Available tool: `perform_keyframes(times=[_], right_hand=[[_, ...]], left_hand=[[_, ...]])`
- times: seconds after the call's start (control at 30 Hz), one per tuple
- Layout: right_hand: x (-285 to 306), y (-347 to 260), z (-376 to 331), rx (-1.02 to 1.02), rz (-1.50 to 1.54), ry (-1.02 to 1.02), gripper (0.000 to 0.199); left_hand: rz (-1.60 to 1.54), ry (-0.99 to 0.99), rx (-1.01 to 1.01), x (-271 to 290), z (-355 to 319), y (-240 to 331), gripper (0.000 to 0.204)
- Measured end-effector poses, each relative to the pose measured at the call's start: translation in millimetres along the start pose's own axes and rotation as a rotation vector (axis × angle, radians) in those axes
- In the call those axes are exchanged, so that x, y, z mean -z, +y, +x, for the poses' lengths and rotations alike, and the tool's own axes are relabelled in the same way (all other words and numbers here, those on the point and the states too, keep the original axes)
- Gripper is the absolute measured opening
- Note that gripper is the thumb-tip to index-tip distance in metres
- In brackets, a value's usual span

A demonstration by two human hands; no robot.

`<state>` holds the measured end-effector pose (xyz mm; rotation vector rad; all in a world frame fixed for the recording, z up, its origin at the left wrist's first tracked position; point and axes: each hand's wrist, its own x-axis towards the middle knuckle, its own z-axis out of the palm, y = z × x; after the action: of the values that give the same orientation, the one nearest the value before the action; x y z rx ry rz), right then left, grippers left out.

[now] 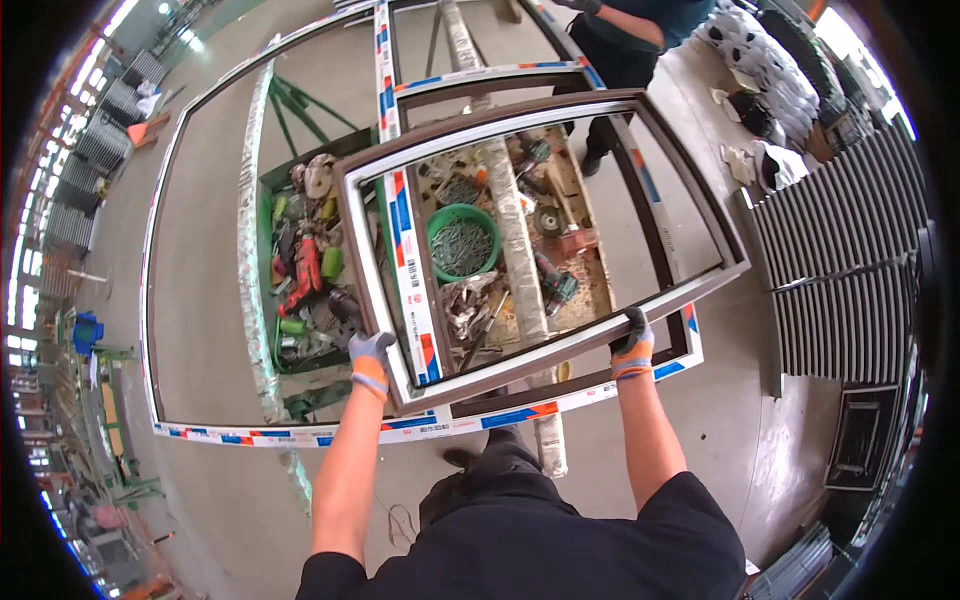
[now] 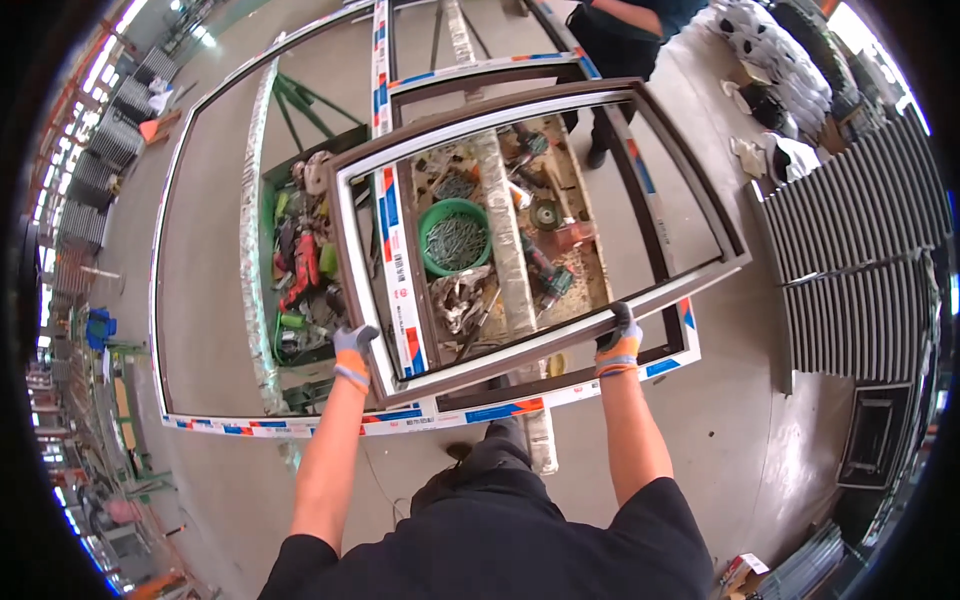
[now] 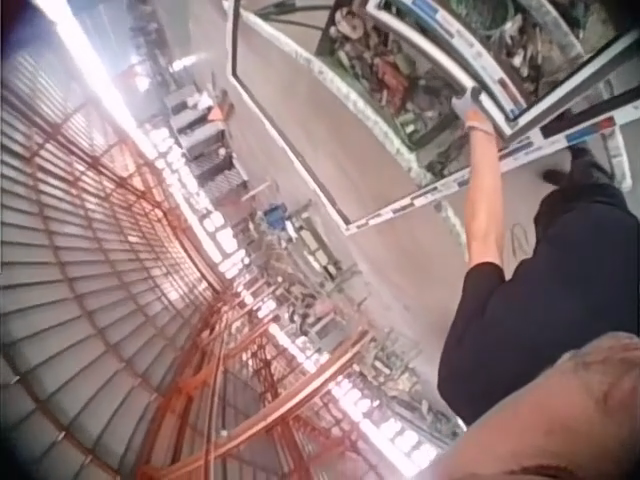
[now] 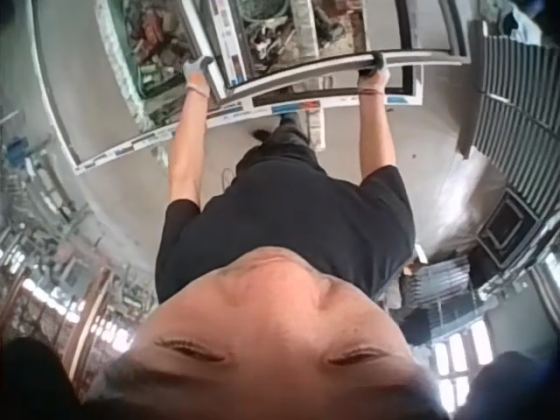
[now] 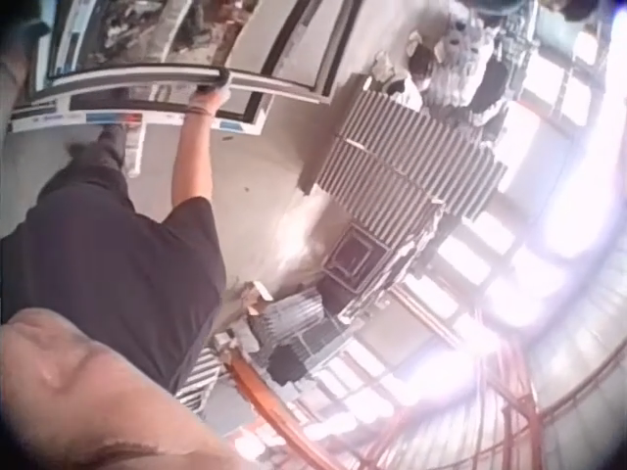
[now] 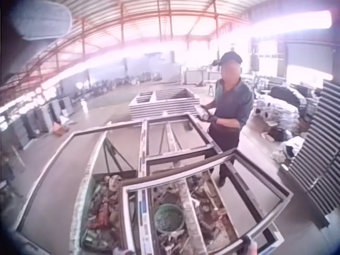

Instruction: Assembling and securing metal frame components using a power drill, sealant gun, and mallet.

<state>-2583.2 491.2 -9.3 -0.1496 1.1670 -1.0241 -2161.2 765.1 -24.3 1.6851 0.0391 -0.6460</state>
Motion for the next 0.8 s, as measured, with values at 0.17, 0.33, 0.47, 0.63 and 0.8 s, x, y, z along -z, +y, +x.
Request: perform_keyframes(times=[0.17,0.33,0.47,0.63,0.8], right_hand=[[1.1,16.8,-0.1,-0.052,0.118,-0.03,0.016],[9.8,31.9,-16.4,-0.08,0.156,0.012,0.017],[-0.2,40.2,-24.5,-0.056,0.149,0.041,0.017],[19.2,59.2,-3.9,-0.051,0.089,0.019,0.025],[19.1,39.5,-47.5,-0.091,-0.198,-0.012,0.044]], left_hand=[[0.145,-0.075,-0.052,-27.2,44.1,26.7,0.026],[0.19,-0.26,-0.102,-63.2,77.2,56.8,0.038],[0.392,-0.26,-0.151,-72.4,135.2,52.7,0.052],[0.568,-0.182,-0.216,-85.4,131.9,69.0,0.058],[-0.089,-0.15,-0.16,-41.9,98.9,68.1,0.019]])
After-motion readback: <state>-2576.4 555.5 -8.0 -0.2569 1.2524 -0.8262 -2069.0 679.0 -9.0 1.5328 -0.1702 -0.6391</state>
